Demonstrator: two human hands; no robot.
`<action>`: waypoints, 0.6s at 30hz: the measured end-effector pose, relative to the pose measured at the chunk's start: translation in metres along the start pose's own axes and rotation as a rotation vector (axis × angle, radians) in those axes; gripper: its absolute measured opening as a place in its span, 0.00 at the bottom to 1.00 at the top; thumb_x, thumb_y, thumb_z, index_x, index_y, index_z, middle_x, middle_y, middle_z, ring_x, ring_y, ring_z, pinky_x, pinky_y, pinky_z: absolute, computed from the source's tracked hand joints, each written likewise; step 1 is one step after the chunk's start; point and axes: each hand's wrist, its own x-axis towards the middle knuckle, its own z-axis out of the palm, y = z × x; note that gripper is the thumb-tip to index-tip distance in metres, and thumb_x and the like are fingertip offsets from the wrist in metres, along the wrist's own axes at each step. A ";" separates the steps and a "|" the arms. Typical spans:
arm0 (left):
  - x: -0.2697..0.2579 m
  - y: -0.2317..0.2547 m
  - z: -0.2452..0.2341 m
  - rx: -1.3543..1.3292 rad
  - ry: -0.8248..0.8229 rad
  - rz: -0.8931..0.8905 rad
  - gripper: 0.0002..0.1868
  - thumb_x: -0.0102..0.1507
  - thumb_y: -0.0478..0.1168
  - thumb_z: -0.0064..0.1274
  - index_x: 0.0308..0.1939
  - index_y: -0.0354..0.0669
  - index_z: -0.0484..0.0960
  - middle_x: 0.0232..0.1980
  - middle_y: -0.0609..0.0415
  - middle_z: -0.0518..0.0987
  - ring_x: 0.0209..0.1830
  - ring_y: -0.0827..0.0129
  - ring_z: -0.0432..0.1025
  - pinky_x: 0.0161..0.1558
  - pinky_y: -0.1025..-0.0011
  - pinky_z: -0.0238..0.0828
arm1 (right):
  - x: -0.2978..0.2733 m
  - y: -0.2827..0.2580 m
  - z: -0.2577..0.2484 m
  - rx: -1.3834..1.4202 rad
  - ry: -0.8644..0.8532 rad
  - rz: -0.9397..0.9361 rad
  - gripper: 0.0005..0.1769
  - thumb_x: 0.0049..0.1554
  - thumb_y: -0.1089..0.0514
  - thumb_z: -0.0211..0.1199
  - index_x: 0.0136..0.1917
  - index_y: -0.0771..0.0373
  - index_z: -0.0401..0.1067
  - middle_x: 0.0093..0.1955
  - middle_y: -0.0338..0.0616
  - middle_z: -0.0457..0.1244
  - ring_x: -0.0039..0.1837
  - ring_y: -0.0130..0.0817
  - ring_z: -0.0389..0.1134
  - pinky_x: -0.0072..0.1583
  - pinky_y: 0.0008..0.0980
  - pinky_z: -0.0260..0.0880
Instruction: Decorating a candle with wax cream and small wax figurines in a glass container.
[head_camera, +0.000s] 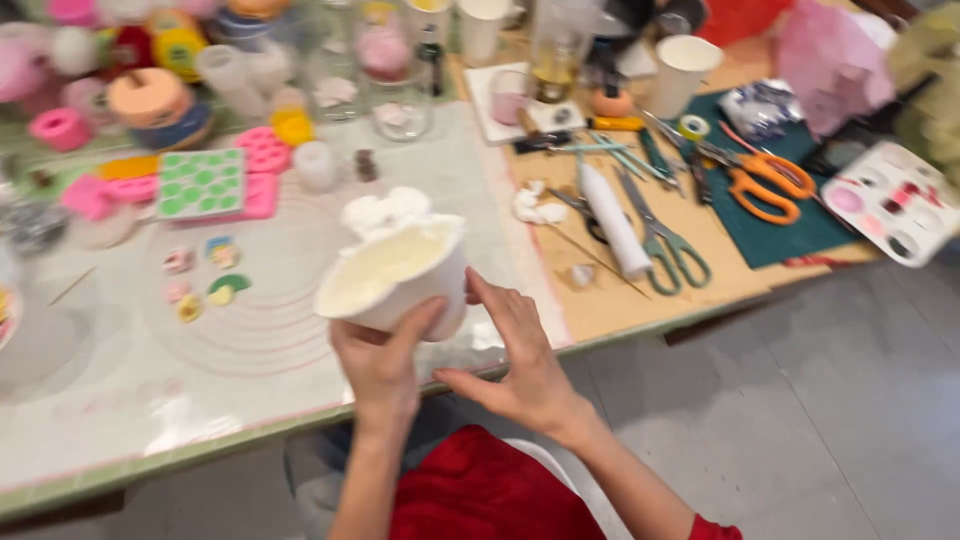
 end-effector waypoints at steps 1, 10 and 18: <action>-0.005 -0.011 0.018 -0.007 -0.019 -0.021 0.32 0.53 0.26 0.66 0.62 0.30 0.74 0.56 0.48 0.80 0.56 0.64 0.77 0.58 0.65 0.77 | -0.006 0.010 -0.005 -0.016 0.016 0.019 0.54 0.46 0.57 0.79 0.78 0.66 0.54 0.68 0.52 0.61 0.66 0.45 0.63 0.69 0.42 0.62; -0.011 -0.106 0.138 -0.045 -0.353 -0.140 0.39 0.62 0.31 0.62 0.73 0.40 0.57 0.66 0.48 0.71 0.65 0.65 0.71 0.60 0.69 0.77 | -0.025 0.104 -0.069 -0.207 0.487 0.347 0.51 0.44 0.60 0.77 0.77 0.70 0.58 0.73 0.59 0.59 0.73 0.51 0.62 0.72 0.45 0.63; -0.002 -0.113 0.137 0.686 -0.631 0.401 0.39 0.59 0.40 0.65 0.69 0.35 0.64 0.64 0.38 0.72 0.64 0.48 0.67 0.65 0.55 0.61 | -0.030 0.182 -0.152 -0.199 0.611 0.408 0.43 0.46 0.55 0.80 0.70 0.71 0.67 0.65 0.56 0.67 0.67 0.45 0.69 0.69 0.43 0.68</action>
